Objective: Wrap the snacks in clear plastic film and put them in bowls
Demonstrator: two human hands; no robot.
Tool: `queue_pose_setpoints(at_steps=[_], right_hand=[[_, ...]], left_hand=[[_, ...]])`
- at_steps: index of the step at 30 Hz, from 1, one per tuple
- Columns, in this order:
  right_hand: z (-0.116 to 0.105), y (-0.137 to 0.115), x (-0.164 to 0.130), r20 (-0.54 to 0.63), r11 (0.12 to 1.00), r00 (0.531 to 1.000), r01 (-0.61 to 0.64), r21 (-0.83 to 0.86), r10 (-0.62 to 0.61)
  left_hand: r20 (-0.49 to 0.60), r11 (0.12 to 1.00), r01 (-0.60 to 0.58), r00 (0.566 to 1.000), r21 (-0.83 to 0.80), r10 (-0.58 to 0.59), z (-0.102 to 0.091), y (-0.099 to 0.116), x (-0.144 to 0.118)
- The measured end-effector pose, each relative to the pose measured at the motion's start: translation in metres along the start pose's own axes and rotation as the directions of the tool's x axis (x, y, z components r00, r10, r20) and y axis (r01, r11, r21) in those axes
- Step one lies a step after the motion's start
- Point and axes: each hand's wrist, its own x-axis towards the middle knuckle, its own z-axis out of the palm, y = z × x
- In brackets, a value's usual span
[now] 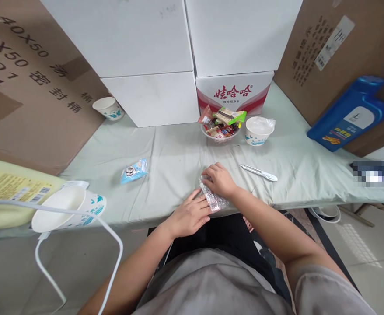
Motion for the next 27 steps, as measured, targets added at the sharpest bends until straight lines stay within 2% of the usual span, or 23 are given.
queue_pose_setpoints(at_steps=[3,5,8,11,13,15,16,18,19,20,21,22,25,27], right_hand=[[0.002,0.0,-0.003,-0.026,0.994,1.0,0.0,-0.107,-0.002],[0.002,0.001,-0.003,0.002,0.995,1.0,-0.021,-0.1,0.021],[0.0,0.005,-0.003,-0.063,0.998,0.997,-0.037,0.053,0.041],[-0.001,0.012,-0.004,-0.192,0.934,0.965,-0.103,0.343,0.177],[-0.001,0.015,-0.004,-0.174,0.849,0.942,-0.167,0.502,0.288],[0.0,0.016,-0.003,-0.134,0.793,0.931,-0.206,0.573,0.339],[0.001,0.017,-0.002,-0.132,0.78,0.928,-0.21,0.589,0.349],[0.001,0.017,0.0,-0.153,0.756,0.916,-0.202,0.622,0.371],[0.002,0.017,0.001,-0.163,0.738,0.908,-0.197,0.646,0.385],[0.001,0.018,0.002,-0.167,0.716,0.901,-0.193,0.671,0.399],[0.001,0.018,0.002,-0.167,0.693,0.895,-0.19,0.695,0.413],[0.0,0.019,0.003,-0.166,0.673,0.89,-0.188,0.715,0.425],[-0.003,0.023,0.004,-0.191,0.624,0.856,-0.181,0.76,0.481],[-0.006,0.025,0.005,-0.19,0.571,0.827,-0.183,0.8,0.53]], left_hand=[[0.003,1.0,0.011,1.0,-0.022,-0.01,0.0,0.001,0.001],[0.003,0.999,0.018,1.0,-0.042,-0.018,-0.001,0.001,0.001],[-0.029,0.995,0.022,0.999,-0.096,-0.024,-0.001,-0.002,-0.001],[-0.191,0.969,0.029,0.979,-0.244,-0.077,0.001,-0.006,-0.007],[-0.341,0.921,0.04,0.922,-0.387,-0.183,0.003,-0.01,-0.01],[-0.453,0.859,0.075,0.824,-0.507,-0.339,0.003,-0.015,-0.01],[-0.489,0.824,0.103,0.761,-0.557,-0.425,0.002,-0.018,-0.007],[-0.499,0.735,0.169,0.633,-0.657,-0.592,-0.003,-0.025,0.002],[-0.467,0.677,0.2,0.586,-0.708,-0.662,-0.007,-0.029,0.01],[-0.411,0.616,0.235,0.564,-0.752,-0.717,-0.011,-0.033,0.018],[-0.333,0.556,0.275,0.57,-0.784,-0.751,-0.015,-0.037,0.027],[-0.239,0.504,0.315,0.605,-0.804,-0.76,-0.018,-0.042,0.036],[0.043,0.369,0.372,0.752,-0.851,-0.658,-0.024,-0.053,0.061],[0.098,0.27,0.321,0.788,-0.908,-0.607,-0.023,-0.06,0.071]])
